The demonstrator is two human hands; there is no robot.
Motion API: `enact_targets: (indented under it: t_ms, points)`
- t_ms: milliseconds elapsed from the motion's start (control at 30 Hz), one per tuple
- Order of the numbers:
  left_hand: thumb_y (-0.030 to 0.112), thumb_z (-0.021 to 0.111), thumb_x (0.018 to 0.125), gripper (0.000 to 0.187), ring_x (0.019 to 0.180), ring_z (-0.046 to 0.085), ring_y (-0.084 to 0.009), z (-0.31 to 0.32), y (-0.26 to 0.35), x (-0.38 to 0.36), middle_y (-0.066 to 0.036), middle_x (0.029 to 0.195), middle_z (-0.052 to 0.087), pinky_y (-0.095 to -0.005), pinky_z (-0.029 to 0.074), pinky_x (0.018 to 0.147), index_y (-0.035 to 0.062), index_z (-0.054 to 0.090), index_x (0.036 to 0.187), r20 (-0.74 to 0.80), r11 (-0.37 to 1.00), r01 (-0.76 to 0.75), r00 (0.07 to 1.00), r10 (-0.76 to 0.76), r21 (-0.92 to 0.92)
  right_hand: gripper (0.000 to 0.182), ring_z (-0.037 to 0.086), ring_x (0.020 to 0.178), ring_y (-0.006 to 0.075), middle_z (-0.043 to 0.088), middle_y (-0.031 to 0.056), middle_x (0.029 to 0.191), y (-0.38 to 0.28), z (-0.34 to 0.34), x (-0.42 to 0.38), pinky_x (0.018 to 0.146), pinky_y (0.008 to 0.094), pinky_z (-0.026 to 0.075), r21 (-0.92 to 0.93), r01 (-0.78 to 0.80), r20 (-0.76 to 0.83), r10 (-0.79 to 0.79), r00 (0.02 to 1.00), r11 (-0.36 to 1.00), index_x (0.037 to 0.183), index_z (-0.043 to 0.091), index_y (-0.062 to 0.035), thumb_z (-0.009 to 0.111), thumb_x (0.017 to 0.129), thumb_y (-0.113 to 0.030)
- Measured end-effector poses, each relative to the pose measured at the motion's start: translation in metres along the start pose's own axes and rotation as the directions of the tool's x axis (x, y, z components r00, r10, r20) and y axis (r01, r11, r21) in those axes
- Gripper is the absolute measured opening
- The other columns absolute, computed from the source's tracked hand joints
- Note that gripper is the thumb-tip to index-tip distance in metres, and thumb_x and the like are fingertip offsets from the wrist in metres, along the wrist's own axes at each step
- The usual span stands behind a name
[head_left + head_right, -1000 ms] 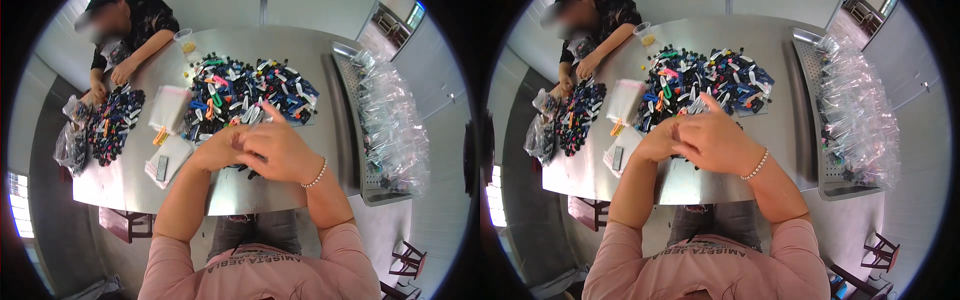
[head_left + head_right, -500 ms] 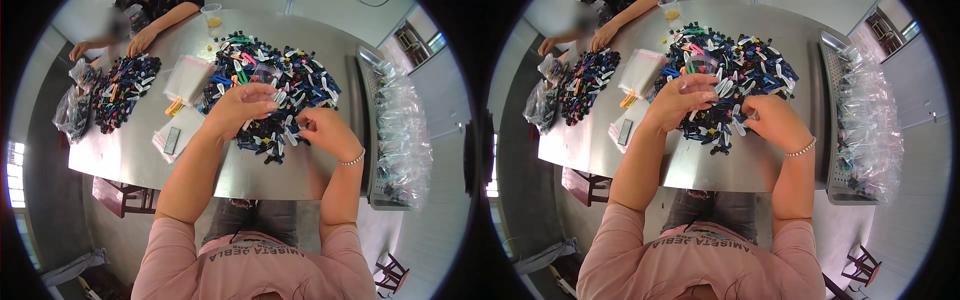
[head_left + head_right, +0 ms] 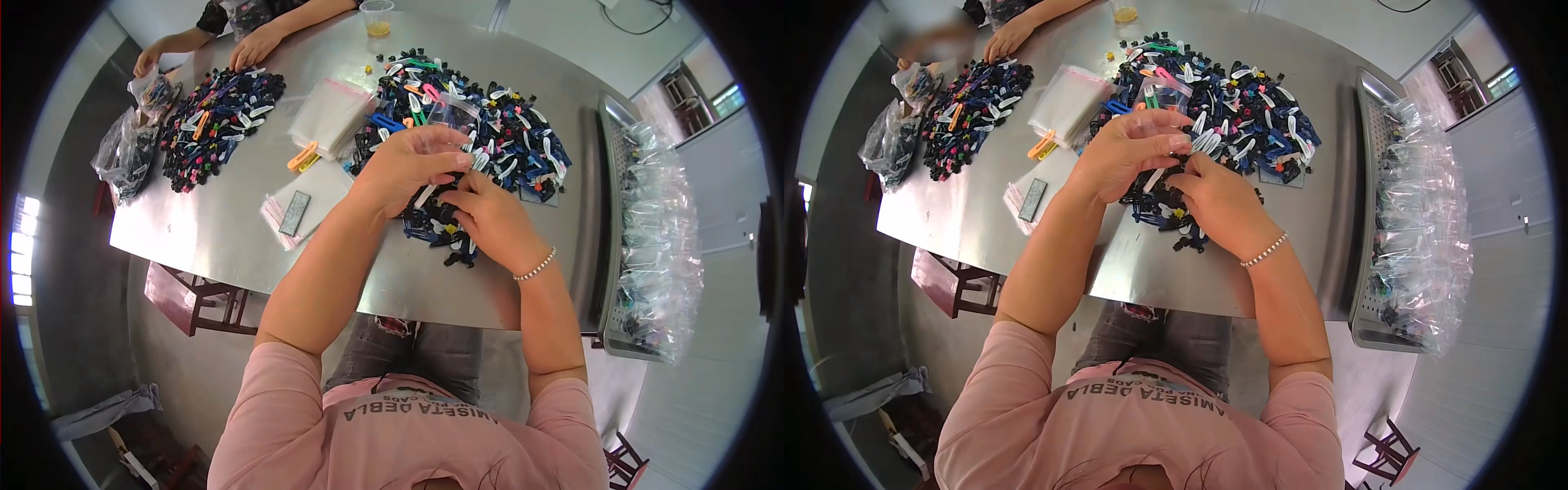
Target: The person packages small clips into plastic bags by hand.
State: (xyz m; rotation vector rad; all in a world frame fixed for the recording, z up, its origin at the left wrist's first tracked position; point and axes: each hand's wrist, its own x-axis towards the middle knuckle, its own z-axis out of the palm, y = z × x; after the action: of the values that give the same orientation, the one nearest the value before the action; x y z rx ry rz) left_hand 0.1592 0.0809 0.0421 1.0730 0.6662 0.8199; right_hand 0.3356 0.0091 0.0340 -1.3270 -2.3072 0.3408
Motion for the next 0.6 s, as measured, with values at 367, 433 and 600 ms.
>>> enact_targets:
  t_ms: [367,433,600]
  points:
    - [0.015,0.071,0.086,0.032,0.096,0.065,-0.0137,0.001,0.0,0.0,-0.005,0.111,0.062,-0.025,0.053,0.078,0.002,0.063,0.115,-0.002,1.0,0.026,1.0,-0.026,0.002,0.007,0.055,0.07,0.0078,0.06,0.0004,0.083,0.021,-0.021,0.002,0.061,0.0216,0.043,0.377,-0.159,-0.204,0.249,0.947,0.912,0.089,0.065,-0.0003,0.068,0.082,-0.002]
    - [0.015,0.071,0.087,0.032,0.096,0.065,-0.0139,0.001,0.001,0.0,-0.005,0.111,0.062,-0.0251,0.053,0.079,0.0022,0.063,0.115,-0.004,1.0,0.022,1.0,-0.022,0.012,0.005,0.054,0.068,0.0062,0.062,-0.0003,0.081,0.019,-0.026,0.0,0.059,0.0211,0.042,0.487,-0.247,-0.184,0.375,0.909,0.838,0.089,0.066,-0.0009,0.067,0.084,-0.004]
    - [0.015,0.07,0.087,0.033,0.097,0.065,-0.0142,0.002,0.001,0.0,-0.005,0.108,0.063,-0.0258,0.052,0.08,0.0017,0.062,0.116,-0.006,0.999,0.019,1.0,-0.018,0.029,0.007,0.049,0.06,0.0032,0.065,-0.0015,0.076,0.027,-0.034,-0.001,0.056,0.0182,0.04,0.74,-0.313,-0.118,0.572,0.812,0.596,0.088,0.067,-0.0017,0.067,0.089,-0.009]
